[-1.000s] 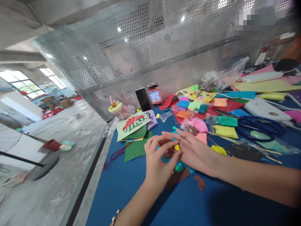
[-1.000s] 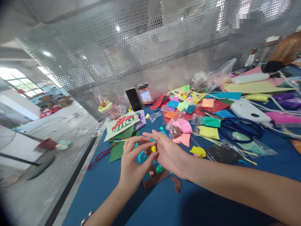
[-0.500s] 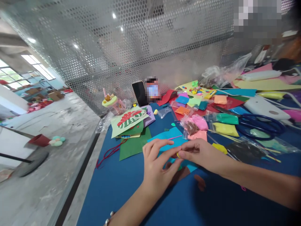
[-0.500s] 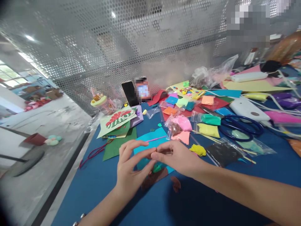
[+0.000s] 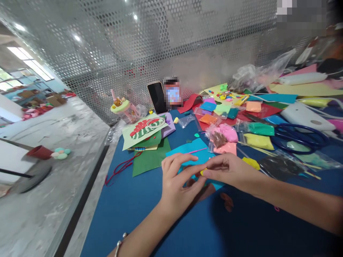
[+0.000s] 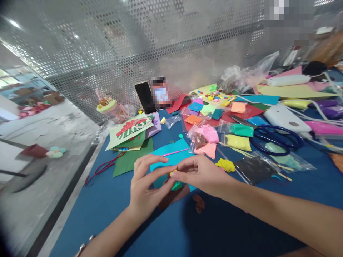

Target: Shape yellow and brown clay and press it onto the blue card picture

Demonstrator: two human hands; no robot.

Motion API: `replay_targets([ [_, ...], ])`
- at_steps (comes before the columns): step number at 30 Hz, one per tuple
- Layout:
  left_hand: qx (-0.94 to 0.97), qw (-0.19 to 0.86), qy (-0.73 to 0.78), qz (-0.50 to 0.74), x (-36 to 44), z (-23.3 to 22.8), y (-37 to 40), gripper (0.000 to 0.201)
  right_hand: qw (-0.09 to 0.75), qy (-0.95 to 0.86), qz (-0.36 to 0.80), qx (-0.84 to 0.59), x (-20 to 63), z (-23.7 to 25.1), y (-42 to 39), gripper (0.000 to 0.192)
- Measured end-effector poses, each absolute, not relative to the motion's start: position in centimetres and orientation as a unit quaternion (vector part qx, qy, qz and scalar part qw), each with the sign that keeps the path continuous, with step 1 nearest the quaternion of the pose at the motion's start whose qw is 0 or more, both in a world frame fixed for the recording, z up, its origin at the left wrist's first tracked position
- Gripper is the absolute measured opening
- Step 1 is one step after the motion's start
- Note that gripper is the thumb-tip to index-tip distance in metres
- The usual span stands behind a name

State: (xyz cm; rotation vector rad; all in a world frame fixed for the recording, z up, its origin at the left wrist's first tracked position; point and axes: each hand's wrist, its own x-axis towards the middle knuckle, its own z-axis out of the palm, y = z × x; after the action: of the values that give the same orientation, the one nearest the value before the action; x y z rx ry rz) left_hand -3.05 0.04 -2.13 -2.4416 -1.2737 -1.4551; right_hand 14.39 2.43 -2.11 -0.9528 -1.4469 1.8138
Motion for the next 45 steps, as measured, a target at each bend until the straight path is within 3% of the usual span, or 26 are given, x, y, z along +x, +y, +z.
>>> replay_targets([
  [6,-0.785,0.0,-0.391,-0.481,-3.2,-2.1,0.3,0.014,0.303,-0.575,0.664,-0.368,14.8,-1.8,3.0,0.017],
  [10,-0.772,-0.043,-0.4,-0.493,-3.4,-2.1,0.3,0.017,0.284,-0.535,0.733,-0.308,15.1,-1.4,3.0,0.029],
  [20,-0.731,-0.109,-0.389,-0.55,-2.1,-1.5,-0.7,0.019,0.259,-0.385,0.871,-0.159,14.1,-2.6,1.6,0.036],
  [30,-0.734,-0.085,-0.384,-0.554,-1.6,-1.4,-1.3,0.019,0.298,-0.412,0.848,-0.148,13.9,-3.0,1.1,0.04],
  [36,-0.766,-0.028,-0.396,-0.505,-2.1,-1.2,-1.3,0.021,0.275,-0.513,0.775,-0.247,14.6,-3.0,1.5,0.045],
  [42,-0.787,0.012,-0.406,-0.465,-2.7,-1.5,-0.7,0.023,0.316,-0.555,0.7,-0.321,14.7,-1.9,1.8,0.027],
  [45,-0.784,0.024,-0.417,-0.459,-2.9,-1.5,-0.5,0.024,0.33,-0.581,0.643,-0.374,14.6,-2.2,2.0,0.028],
])
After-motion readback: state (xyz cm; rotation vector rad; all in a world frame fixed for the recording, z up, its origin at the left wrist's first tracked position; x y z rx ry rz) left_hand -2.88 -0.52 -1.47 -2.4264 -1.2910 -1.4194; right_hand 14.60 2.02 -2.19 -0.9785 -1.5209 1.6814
